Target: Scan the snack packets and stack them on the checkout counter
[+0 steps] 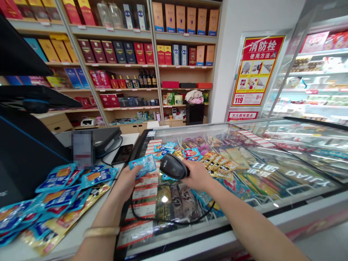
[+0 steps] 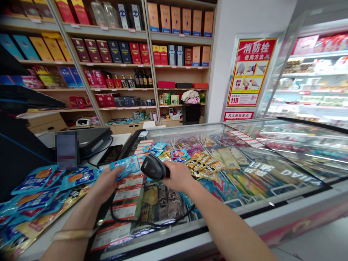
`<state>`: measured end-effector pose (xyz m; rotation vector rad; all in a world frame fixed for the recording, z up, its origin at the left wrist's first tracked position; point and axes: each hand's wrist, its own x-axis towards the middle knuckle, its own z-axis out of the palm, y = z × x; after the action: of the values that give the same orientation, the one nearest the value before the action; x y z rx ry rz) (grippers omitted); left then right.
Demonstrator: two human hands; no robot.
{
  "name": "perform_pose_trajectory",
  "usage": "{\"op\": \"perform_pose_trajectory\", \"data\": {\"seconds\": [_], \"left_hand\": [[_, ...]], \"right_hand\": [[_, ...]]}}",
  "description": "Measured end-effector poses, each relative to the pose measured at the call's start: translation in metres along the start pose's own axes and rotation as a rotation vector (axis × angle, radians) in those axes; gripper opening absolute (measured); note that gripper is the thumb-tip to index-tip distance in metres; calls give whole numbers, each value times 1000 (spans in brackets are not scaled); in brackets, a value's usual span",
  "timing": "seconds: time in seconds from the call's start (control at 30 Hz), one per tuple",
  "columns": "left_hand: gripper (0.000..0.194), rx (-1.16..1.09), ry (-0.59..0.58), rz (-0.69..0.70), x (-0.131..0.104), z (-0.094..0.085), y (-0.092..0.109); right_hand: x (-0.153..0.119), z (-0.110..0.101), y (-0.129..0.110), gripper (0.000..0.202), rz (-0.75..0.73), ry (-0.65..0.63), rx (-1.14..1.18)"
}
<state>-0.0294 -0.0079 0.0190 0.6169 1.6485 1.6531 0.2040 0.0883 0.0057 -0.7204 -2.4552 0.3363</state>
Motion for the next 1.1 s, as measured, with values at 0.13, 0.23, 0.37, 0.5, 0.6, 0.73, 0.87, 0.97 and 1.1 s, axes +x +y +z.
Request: {"op": "perform_pose_trajectory", "data": {"seconds": [0.13, 0.23, 0.37, 0.5, 0.6, 0.73, 0.87, 0.97, 1.1], "left_hand": [[39, 136, -14, 131, 0, -2, -4], [44, 188, -1, 176, -1, -2, -4], [46, 226, 21, 195, -2, -1, -2], [48, 234, 10, 193, -4, 0, -1], [50, 244, 3, 188, -3, 0, -2], [54, 246, 1, 206, 0, -1, -5], [55, 237, -2, 208, 1, -2, -7], [53, 243, 1, 206, 1, -2, -7], [51, 250, 10, 203, 4, -4, -8]], "right_hand": [[0, -1, -2, 19, -28, -47, -14], [0, -2, -3, 18, -24, -66, -22], [0, -4, -4, 16, -5, -87, -29], [0, -4, -4, 16, 4, -93, -31], [0, -3, -4, 17, 2, -98, -29], [1, -2, -3, 16, -9, -90, -25], [1, -2, -3, 16, -12, -85, -21], [1, -2, -3, 16, -10, -91, -9], [0, -1, -3, 15, -14, -77, -11]]}}
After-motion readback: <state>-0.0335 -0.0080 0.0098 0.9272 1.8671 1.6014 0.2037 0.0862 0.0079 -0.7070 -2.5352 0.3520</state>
